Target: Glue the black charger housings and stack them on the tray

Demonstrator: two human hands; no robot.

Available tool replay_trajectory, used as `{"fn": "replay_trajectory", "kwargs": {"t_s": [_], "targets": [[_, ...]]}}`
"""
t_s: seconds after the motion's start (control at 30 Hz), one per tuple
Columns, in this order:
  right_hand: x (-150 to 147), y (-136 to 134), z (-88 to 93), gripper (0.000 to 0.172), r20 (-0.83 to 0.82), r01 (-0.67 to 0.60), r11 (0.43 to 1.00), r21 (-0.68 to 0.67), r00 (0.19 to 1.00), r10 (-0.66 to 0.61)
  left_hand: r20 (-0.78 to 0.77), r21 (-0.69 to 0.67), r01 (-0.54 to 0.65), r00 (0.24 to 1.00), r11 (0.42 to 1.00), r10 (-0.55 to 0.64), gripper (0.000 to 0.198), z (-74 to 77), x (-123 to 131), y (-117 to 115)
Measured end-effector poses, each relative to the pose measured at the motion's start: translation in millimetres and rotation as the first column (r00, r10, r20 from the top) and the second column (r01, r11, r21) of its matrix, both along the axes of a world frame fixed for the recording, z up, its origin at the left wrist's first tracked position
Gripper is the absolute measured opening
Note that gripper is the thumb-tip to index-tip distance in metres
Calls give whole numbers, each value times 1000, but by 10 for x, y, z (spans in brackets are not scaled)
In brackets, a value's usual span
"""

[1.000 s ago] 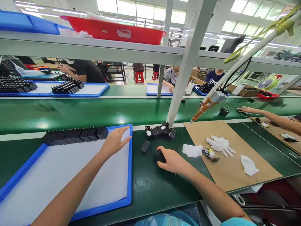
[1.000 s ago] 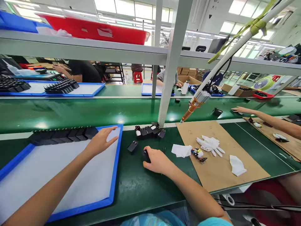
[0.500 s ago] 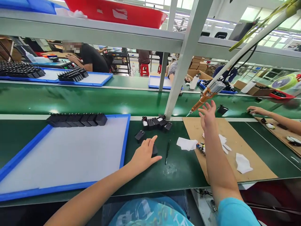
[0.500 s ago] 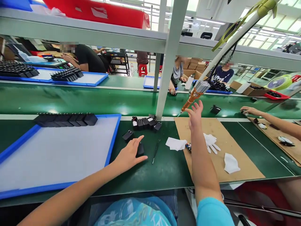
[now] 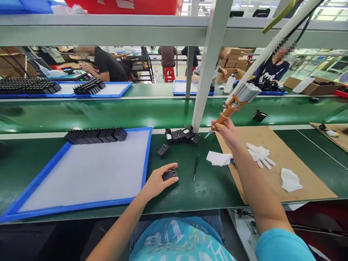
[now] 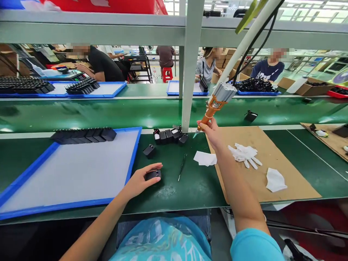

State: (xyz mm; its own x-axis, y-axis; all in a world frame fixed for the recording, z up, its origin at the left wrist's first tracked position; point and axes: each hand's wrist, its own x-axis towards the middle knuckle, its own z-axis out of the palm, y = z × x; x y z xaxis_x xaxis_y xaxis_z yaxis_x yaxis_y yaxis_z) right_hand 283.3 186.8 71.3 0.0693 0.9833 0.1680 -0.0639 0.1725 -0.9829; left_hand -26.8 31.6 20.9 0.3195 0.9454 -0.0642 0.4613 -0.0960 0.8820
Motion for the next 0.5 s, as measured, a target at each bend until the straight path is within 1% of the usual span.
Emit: {"fn": "replay_trajectory", "kwargs": {"t_s": [0.07, 0.13, 0.27, 0.4, 0.5], "targets": [[-200, -214, 15, 44, -7, -60, 998, 19, 998, 60, -53, 36, -17, 998, 999, 19, 39, 4, -17, -33], [-416, -430, 27, 44, -37, -106, 993, 49, 993, 108, -79, 79, -42, 996, 996, 48, 28, 3, -12, -55], [-844, -823, 42, 48, -167, -131, 983, 129, 974, 152, -48, 202, -118, 990, 972, 130, 23, -71, 77, -87], [-1153, -1115, 60, 43, -275, -103, 974, 201, 948, 157, -49, 309, -170, 980, 936, 195, 28, -187, 145, -186], [-1265, -1243, 71, 41, -353, -83, 962, 259, 919, 174, -34, 320, -192, 976, 928, 214, 44, -242, 117, -289]]}}
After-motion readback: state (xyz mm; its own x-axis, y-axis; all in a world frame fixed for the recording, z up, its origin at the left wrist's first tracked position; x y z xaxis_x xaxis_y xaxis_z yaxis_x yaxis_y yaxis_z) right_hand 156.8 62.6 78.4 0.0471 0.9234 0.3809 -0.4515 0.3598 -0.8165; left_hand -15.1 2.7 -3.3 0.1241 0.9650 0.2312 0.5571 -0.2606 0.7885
